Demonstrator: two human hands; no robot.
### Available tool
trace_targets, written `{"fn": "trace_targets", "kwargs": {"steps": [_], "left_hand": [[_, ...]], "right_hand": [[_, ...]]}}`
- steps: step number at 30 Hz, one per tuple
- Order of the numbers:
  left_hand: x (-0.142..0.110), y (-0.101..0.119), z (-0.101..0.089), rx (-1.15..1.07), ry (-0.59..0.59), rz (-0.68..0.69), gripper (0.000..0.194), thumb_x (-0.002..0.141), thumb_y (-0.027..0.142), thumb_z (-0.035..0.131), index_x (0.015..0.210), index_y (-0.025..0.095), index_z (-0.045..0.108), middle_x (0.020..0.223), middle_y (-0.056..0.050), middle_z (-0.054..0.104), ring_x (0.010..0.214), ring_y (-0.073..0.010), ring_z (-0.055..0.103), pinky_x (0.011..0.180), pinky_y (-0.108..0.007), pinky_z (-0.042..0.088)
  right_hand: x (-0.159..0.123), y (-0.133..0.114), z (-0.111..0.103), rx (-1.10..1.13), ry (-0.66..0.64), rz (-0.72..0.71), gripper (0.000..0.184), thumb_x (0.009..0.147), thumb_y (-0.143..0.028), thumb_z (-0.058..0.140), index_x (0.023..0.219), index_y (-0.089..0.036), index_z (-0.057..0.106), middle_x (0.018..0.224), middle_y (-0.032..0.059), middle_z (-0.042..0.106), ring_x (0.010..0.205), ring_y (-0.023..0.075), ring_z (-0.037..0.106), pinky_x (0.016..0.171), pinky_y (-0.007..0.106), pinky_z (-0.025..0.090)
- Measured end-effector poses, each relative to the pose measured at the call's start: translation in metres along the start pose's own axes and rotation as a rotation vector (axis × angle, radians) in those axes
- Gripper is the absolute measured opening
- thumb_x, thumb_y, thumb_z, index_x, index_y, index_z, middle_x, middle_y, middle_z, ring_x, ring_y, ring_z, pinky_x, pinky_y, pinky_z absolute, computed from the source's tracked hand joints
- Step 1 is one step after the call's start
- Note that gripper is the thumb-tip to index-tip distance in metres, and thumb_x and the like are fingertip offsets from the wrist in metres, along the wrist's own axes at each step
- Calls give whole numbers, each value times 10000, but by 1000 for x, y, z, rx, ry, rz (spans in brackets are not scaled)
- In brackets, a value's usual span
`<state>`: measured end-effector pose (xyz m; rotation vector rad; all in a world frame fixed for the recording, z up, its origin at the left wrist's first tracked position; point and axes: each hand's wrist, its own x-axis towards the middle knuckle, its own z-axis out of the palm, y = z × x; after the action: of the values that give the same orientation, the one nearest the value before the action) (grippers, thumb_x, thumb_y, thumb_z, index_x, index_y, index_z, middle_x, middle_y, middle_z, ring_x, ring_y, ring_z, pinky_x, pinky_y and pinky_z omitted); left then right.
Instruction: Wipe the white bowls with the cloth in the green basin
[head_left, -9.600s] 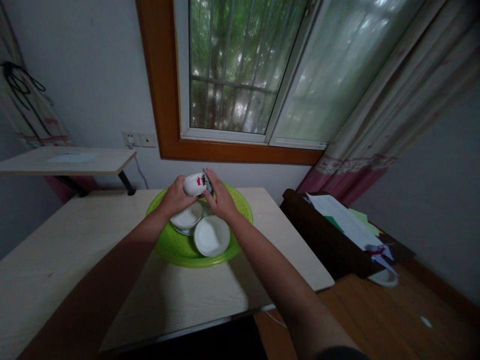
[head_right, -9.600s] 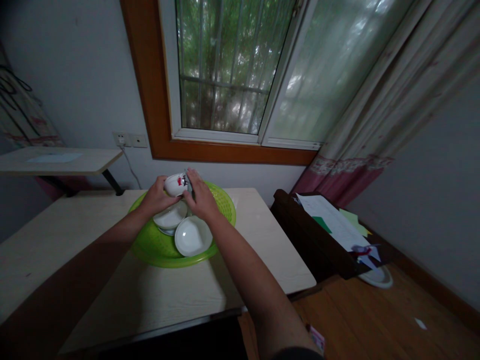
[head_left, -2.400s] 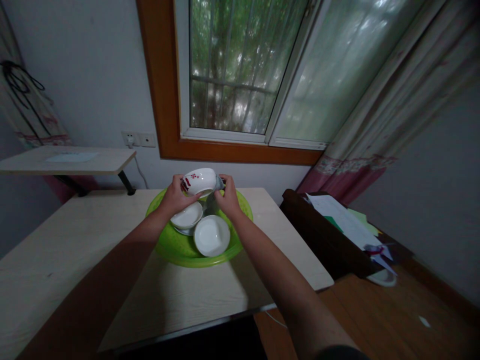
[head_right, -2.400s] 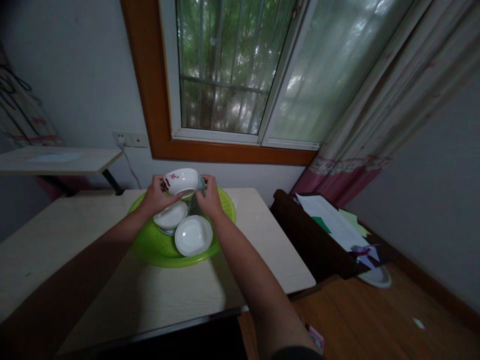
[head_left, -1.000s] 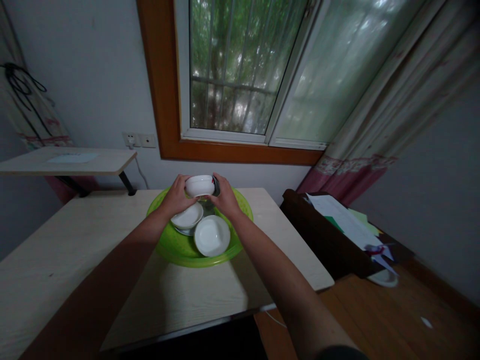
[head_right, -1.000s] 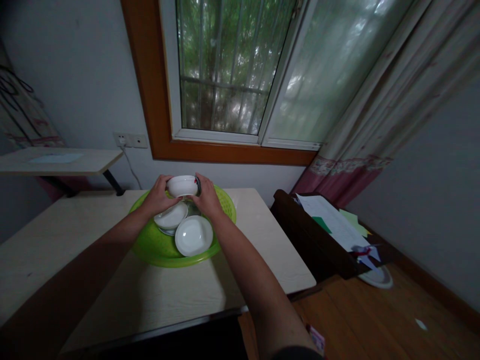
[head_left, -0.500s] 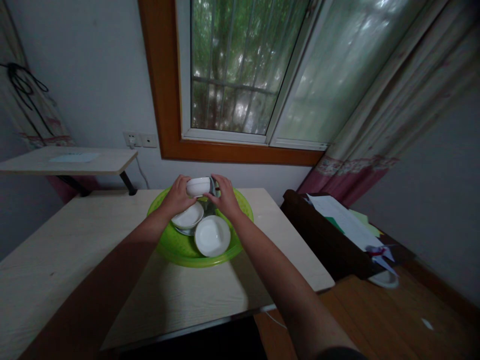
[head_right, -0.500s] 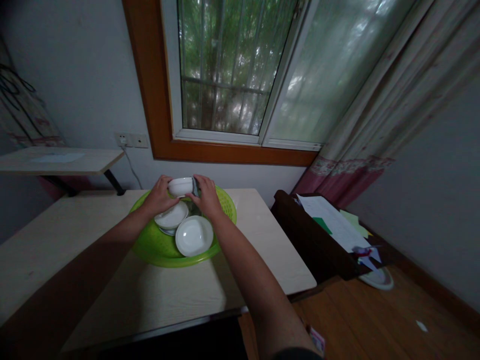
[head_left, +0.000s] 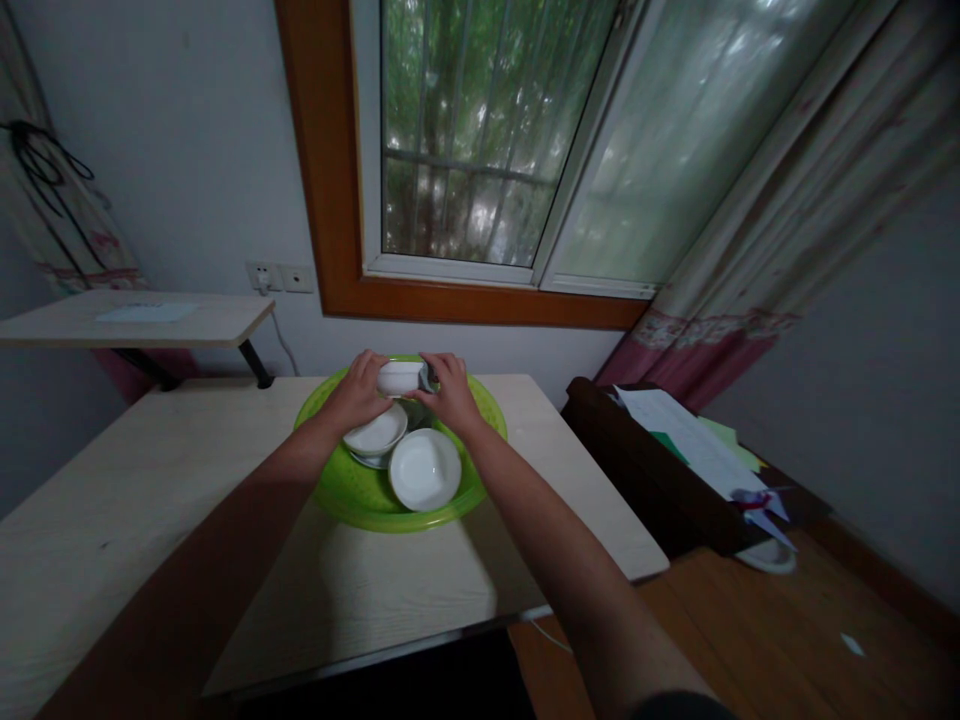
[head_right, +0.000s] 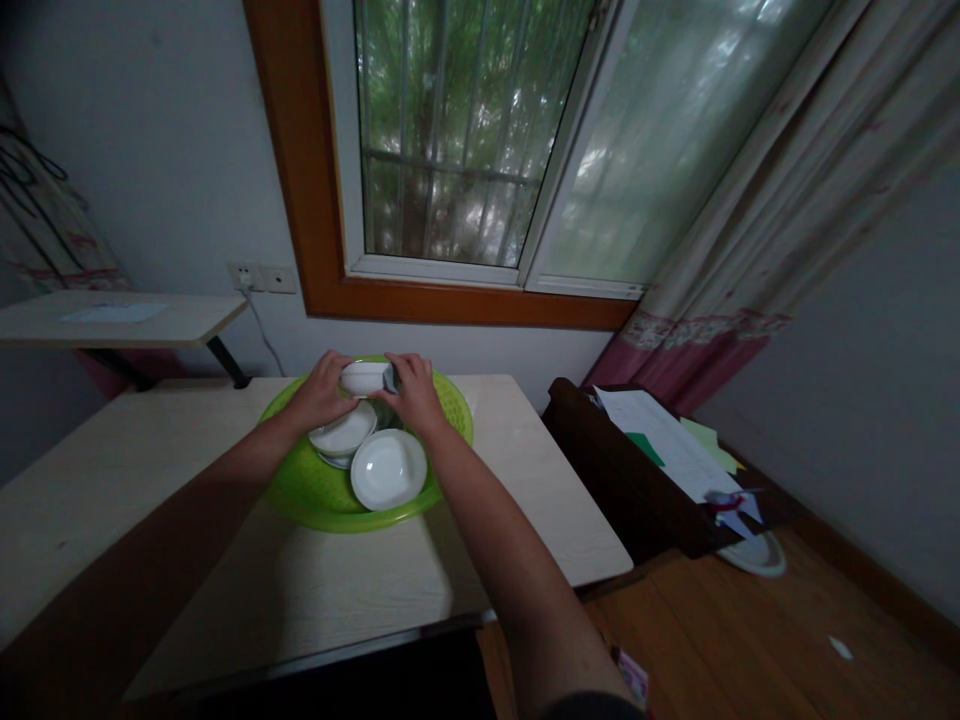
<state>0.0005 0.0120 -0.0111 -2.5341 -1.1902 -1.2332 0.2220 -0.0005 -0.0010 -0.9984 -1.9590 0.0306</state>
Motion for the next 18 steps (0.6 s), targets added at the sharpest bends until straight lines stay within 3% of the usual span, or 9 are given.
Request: {"fn": "trace_targets", "kwargs": {"steps": [10,18], "left_hand": [[0,1,-2,39,-69,71,520,686,102,609,1187,196,510,1167,-128,497,1167,-337,483,1006,-530,457],[1,0,1,-28,0,33,637,639,76,607,1249,196,468,1297,-148,473,1321,-345,412,1117,-577,368]], "right_hand": [[-1,-2,3,-138,-120,-69,252,828,-319,754,1005,-188,632,1044,88,602,994,267,502,866,381,432],[-3,-12,0,-255,-197,-135,182,850,-312,729,944,-200,621,1034,90,607,993,265,513,848,368,421]]}}
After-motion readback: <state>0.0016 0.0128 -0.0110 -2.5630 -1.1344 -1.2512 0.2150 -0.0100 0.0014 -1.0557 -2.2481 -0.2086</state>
